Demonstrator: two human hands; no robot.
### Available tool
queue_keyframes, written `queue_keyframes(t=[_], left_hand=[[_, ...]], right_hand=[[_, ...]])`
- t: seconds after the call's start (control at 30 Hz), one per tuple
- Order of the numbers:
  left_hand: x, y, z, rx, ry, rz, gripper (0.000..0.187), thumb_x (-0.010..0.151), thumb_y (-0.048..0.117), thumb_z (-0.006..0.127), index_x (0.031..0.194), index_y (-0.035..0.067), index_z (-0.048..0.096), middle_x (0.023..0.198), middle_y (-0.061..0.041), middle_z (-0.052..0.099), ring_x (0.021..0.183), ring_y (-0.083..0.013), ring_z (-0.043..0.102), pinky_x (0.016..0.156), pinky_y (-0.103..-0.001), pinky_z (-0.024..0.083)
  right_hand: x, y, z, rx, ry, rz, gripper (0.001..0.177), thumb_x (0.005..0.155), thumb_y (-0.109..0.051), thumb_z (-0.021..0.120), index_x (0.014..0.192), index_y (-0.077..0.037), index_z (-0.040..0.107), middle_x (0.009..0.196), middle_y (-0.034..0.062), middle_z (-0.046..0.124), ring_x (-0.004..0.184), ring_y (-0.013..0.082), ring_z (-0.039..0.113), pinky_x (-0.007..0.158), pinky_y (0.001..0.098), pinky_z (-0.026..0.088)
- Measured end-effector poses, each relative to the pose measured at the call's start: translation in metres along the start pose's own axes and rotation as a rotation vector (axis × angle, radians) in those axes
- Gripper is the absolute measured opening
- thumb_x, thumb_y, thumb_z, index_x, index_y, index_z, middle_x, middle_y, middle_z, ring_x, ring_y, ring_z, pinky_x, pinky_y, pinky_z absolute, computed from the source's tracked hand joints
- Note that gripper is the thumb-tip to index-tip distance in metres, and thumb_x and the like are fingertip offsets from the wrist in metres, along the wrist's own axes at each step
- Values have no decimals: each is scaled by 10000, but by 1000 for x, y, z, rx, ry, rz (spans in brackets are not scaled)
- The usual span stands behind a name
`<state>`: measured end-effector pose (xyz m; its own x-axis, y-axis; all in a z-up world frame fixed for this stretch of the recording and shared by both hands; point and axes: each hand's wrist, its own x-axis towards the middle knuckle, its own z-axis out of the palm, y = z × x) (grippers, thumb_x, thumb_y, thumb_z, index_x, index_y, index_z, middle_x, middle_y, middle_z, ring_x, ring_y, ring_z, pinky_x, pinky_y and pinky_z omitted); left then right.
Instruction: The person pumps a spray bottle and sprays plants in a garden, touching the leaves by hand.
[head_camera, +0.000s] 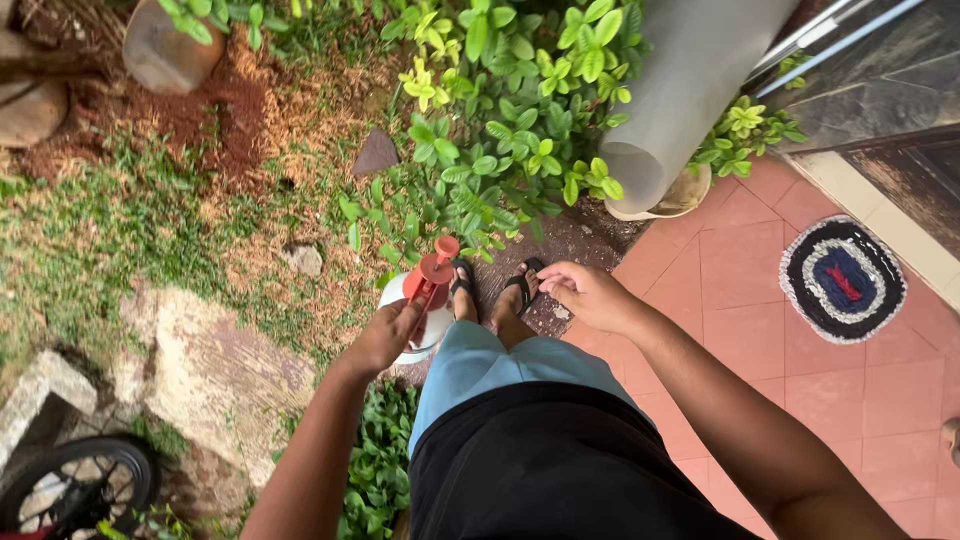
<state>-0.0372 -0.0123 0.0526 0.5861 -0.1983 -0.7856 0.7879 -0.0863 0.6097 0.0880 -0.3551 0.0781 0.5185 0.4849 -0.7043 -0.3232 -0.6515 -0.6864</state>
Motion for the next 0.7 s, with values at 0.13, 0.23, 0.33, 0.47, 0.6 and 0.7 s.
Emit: queue_keyframes(t=[0.13, 0.23, 0.33, 0.47, 0.6, 0.7], left_hand=[[-2, -39, -12, -245, 11, -28, 386, 1055, 384, 432, 860, 75, 560, 698, 8, 494, 611, -116, 421, 558, -302, 393], [-12, -56, -19, -295, 120, -64, 391, 1067, 355, 437, 824, 64, 532, 652, 10, 446, 565, -112, 378, 521, -298, 329], [-18, -67, -24, -348, 164, 38, 387, 1070, 317, 433, 787, 69, 524, 632, 19, 426, 554, -105, 370, 513, -289, 331], [-16, -70, -33, -491, 188, 131, 423, 1080, 294, 415, 729, 71, 491, 596, 22, 392, 527, -111, 338, 498, -288, 289], [-17, -66, -39, -602, 179, 190, 414, 1069, 294, 401, 732, 74, 496, 585, 22, 385, 505, -106, 321, 485, -288, 265], [-18, -58, -44, -470, 206, 285, 460, 1083, 307, 399, 706, 65, 505, 584, 11, 422, 507, -103, 349, 484, -289, 273]], right_hand=[[2, -8, -3, -69, 20, 4, 275, 991, -123, 583, 1239, -20, 644, 1108, 102, 777, 1050, 171, 749, 901, 306, 583], [4, -9, -6, -112, 15, 24, 285, 988, -131, 589, 1247, -22, 641, 1117, 98, 773, 1041, 173, 740, 893, 306, 572], [7, -8, -7, -101, 9, 20, 301, 970, -125, 597, 1248, -15, 638, 1104, 114, 772, 1021, 189, 741, 885, 318, 571], [13, -17, -7, -145, 26, 40, 301, 965, -107, 586, 1245, -13, 646, 1111, 109, 772, 1024, 186, 742, 893, 316, 570], [22, -33, 2, -207, 56, 16, 297, 967, -125, 603, 1236, -11, 651, 1109, 97, 766, 1014, 193, 738, 885, 320, 569], [30, -59, 17, -138, 40, 9, 309, 951, -138, 617, 1233, -16, 650, 1087, 106, 767, 1026, 192, 742, 879, 328, 580]])
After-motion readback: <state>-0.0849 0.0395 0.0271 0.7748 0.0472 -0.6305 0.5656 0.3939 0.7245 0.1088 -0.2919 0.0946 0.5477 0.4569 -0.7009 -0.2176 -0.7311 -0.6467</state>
